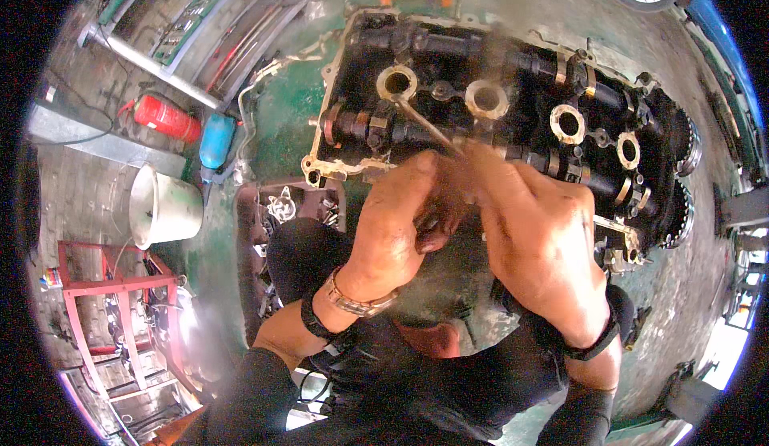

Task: The person uses a wrench to loosen and tighten bolts on an engine cylinder head. They repeatedly adjust the tool and reposition their hands to access different bolts on the cylinder head.

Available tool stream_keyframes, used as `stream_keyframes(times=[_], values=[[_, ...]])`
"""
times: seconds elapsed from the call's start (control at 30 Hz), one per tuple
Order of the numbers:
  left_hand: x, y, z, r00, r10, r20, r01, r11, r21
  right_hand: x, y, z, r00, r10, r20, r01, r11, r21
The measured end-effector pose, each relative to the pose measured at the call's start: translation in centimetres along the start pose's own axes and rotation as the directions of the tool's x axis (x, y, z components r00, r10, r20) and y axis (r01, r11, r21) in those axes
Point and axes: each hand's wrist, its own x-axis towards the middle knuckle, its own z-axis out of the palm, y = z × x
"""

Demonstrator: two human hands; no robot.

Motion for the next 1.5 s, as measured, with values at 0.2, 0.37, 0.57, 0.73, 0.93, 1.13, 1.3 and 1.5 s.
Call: stream_keyframes(times=[0.2, 0.37, 0.57, 0.73, 0.93, 1.13, 1.3, 1.5], values=[[-0.05, -0.31, 0.22, 0.994, 0.059, -0.093, -0.058, 0.998, 0.013, 0.05, 0.29, -0.08, 1.000, -0.022, -0.016, 0.022, 0.999, -0.023], [-0.11, -0.20, -0.05, 0.993, 0.078, -0.089, -0.073, 0.996, 0.056, 0.04, 0.41, -0.53, 0.995, -0.018, -0.103, 0.014, 0.999, -0.038], [0.01, -0.45, 0.33, 0.986, 0.103, -0.129, -0.099, 0.994, 0.036, 0.13, 0.61, -0.51, 0.995, 0.014, 0.096, -0.007, 0.997, -0.074], [-0.08, -0.39, 0.43, 0.981, 0.106, -0.165, -0.106, 0.994, 0.011, 0.03, 0.64, -0.04, 0.986, 0.012, -0.169, -0.009, 1.000, 0.022], [-0.08, -0.49, 0.52, 0.978, 0.149, -0.146, -0.145, 0.989, 0.040, -0.05, 0.77, -0.08, 0.994, 0.028, -0.106, -0.026, 0.999, 0.021], [-0.26, -0.36, 0.40, 0.983, 0.150, -0.108, -0.140, 0.986, 0.092, -0.02, 0.80, -0.04, 0.997, -0.011, -0.077, 0.009, 1.000, -0.028], [-0.31, -0.42, 0.33, 0.983, 0.145, -0.113, -0.135, 0.987, 0.090, 0.00, 0.57, -0.33, 0.983, 0.038, -0.182, -0.024, 0.997, 0.080], [-0.18, -0.55, 0.22, 0.985, 0.149, -0.091, -0.141, 0.986, 0.088, 0.12, 0.75, -0.60, 0.993, 0.027, -0.116, -0.029, 1.000, -0.013]])
